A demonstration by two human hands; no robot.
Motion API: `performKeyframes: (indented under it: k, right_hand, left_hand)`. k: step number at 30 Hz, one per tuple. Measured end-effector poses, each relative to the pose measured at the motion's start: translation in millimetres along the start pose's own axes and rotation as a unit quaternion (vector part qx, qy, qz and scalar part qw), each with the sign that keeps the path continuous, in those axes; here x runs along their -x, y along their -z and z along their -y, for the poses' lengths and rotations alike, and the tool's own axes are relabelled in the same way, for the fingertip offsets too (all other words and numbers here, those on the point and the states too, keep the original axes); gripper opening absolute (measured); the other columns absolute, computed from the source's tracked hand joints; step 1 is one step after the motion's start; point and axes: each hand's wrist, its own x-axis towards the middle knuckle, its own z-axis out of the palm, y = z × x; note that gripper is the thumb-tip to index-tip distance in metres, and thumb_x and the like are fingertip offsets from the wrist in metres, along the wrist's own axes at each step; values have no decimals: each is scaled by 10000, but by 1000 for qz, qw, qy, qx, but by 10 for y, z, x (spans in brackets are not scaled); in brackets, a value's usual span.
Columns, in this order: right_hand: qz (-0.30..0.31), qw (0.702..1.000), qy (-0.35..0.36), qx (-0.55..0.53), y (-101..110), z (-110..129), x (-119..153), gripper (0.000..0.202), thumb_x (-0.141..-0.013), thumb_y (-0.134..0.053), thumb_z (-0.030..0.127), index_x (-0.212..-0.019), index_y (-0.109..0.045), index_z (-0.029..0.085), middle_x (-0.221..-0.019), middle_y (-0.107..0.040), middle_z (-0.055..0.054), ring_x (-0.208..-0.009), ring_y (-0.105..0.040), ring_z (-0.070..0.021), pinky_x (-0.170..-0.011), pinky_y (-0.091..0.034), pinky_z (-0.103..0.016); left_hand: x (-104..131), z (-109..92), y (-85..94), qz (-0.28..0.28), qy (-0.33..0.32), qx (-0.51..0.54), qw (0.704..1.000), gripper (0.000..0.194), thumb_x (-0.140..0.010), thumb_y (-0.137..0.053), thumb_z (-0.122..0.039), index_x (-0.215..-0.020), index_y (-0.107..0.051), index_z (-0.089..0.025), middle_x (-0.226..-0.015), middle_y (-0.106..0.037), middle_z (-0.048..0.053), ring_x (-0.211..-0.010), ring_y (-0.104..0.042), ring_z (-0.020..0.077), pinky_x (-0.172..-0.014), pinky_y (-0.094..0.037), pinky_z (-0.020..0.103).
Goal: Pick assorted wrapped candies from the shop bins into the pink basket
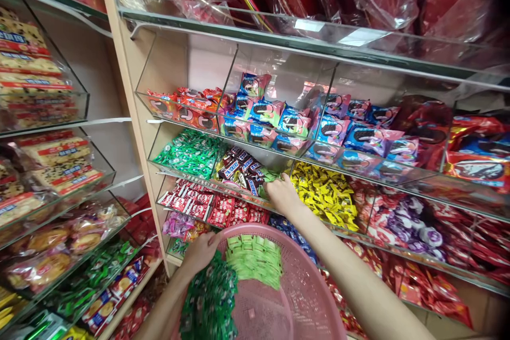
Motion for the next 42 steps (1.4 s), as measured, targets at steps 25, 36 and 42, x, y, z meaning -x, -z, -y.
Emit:
performKeyframes:
  k: [25,36,42]
  right_hand:
    - [-81,970,151,-174,-877,857,735,189,-863,-379,259,-733,-494,184,-776,-500,-4,-780,-414,-142,-704,-303,-283]
    - [-69,973,151,-159,-1031,887,726,163,-851,-409,257,-756,-520,184,-777,-498,-6,-804,-421,-140,-715,-296,-281]
    - [-75,974,140,-164,-1069,928,723,166,-851,-412,274,-753,-513,185,-775,-504,-4,-799,-428,-144,-710,-293,-284]
  left_hand:
    - [-95,31,-88,-12,-5,-3,1000,478,-811,-249,-543,-541,-420,-187,-524,-462,-14,-555,-490,121,-543,-273,206]
    - [-90,23,-86,-15,-11,-6,1000,478,-805,-246,-552,-538,-407,-190,-533,-482,-8,-570,-507,133,-555,-285,210]
    - [-87,-1,-82,-16,-7,-6,1000,475,-804,-249,-551,-533,-385,-185,-529,-464,-11,-567,-501,131,-542,-272,207]
